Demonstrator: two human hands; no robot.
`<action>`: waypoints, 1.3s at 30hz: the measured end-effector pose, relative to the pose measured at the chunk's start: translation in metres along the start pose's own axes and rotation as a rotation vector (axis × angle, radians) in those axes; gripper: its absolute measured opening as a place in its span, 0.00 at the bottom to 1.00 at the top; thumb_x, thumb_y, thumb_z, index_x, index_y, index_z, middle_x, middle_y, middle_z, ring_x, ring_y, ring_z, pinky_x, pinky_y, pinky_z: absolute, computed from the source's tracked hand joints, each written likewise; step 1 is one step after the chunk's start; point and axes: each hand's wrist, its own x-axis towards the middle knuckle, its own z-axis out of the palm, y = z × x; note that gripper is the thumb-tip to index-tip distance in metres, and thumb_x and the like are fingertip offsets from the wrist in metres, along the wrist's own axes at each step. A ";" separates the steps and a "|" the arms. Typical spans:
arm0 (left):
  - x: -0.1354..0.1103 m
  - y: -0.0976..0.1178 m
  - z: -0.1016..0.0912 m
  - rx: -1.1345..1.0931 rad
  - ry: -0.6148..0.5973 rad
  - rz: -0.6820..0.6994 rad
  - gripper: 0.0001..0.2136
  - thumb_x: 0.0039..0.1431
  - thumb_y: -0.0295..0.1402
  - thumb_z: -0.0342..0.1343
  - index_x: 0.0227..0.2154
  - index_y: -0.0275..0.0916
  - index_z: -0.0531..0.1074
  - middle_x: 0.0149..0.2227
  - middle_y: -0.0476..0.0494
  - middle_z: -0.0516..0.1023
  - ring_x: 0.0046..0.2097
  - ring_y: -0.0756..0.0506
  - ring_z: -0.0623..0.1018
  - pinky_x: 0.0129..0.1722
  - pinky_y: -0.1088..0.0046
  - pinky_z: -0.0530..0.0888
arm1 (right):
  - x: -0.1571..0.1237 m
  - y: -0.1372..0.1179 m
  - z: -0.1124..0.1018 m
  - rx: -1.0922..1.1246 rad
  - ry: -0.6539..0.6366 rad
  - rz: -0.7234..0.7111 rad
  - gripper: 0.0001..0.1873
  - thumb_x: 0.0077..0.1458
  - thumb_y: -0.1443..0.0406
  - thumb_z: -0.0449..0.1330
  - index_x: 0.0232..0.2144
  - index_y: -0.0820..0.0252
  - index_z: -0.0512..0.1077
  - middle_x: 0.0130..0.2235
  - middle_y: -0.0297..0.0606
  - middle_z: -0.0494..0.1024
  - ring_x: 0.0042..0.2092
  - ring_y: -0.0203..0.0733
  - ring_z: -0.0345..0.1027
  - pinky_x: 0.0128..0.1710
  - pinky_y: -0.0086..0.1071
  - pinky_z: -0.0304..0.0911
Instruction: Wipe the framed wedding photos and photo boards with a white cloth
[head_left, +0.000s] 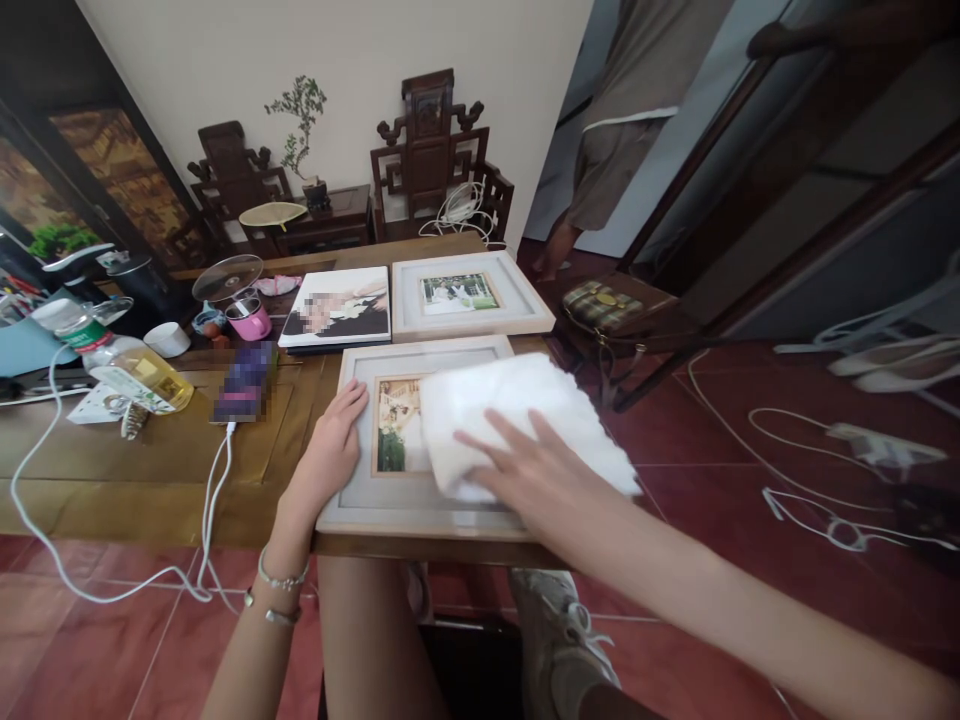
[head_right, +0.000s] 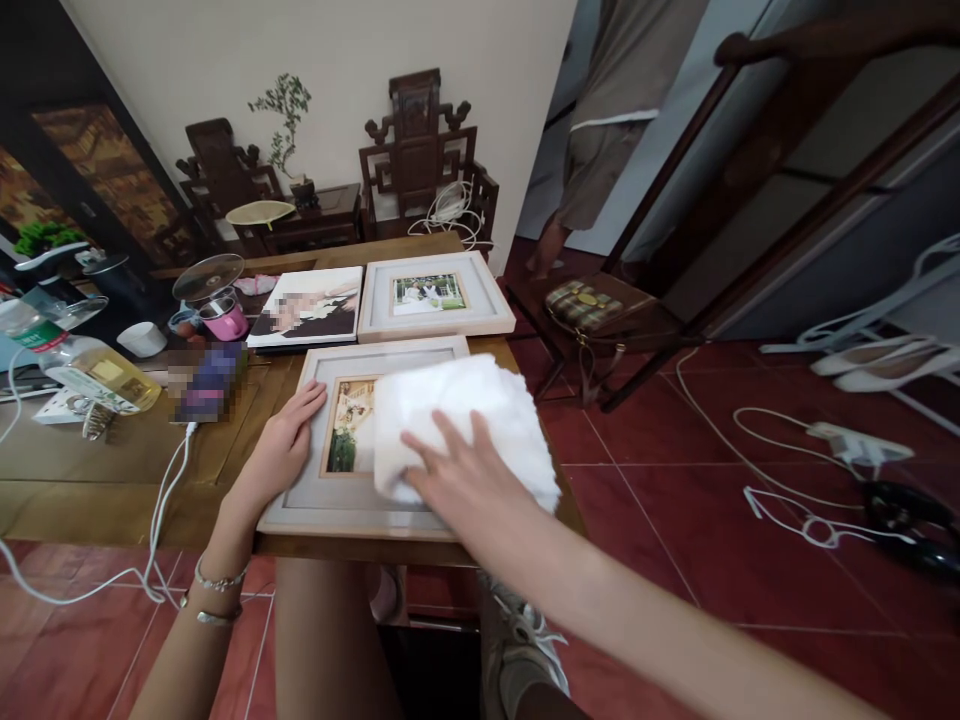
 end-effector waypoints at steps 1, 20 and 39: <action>0.000 0.000 0.000 -0.001 0.006 0.003 0.25 0.58 0.21 0.42 0.58 0.31 0.68 0.63 0.33 0.67 0.67 0.41 0.61 0.67 0.54 0.58 | -0.011 -0.008 -0.002 0.039 0.003 -0.039 0.31 0.43 0.83 0.53 0.46 0.56 0.76 0.62 0.41 0.66 0.63 0.68 0.56 0.55 0.68 0.58; -0.001 -0.003 -0.004 -0.026 -0.029 0.013 0.24 0.60 0.22 0.42 0.59 0.35 0.67 0.63 0.36 0.66 0.67 0.42 0.60 0.67 0.53 0.57 | 0.079 0.061 0.014 -0.163 0.112 0.137 0.31 0.51 0.82 0.51 0.56 0.61 0.69 0.66 0.50 0.59 0.65 0.67 0.50 0.58 0.67 0.51; -0.001 -0.002 -0.006 0.014 -0.052 0.006 0.25 0.60 0.22 0.41 0.59 0.32 0.66 0.64 0.35 0.65 0.68 0.42 0.59 0.68 0.55 0.56 | 0.004 -0.023 -0.007 0.258 -0.028 -0.043 0.34 0.46 0.80 0.53 0.54 0.51 0.71 0.66 0.40 0.61 0.67 0.58 0.48 0.63 0.61 0.49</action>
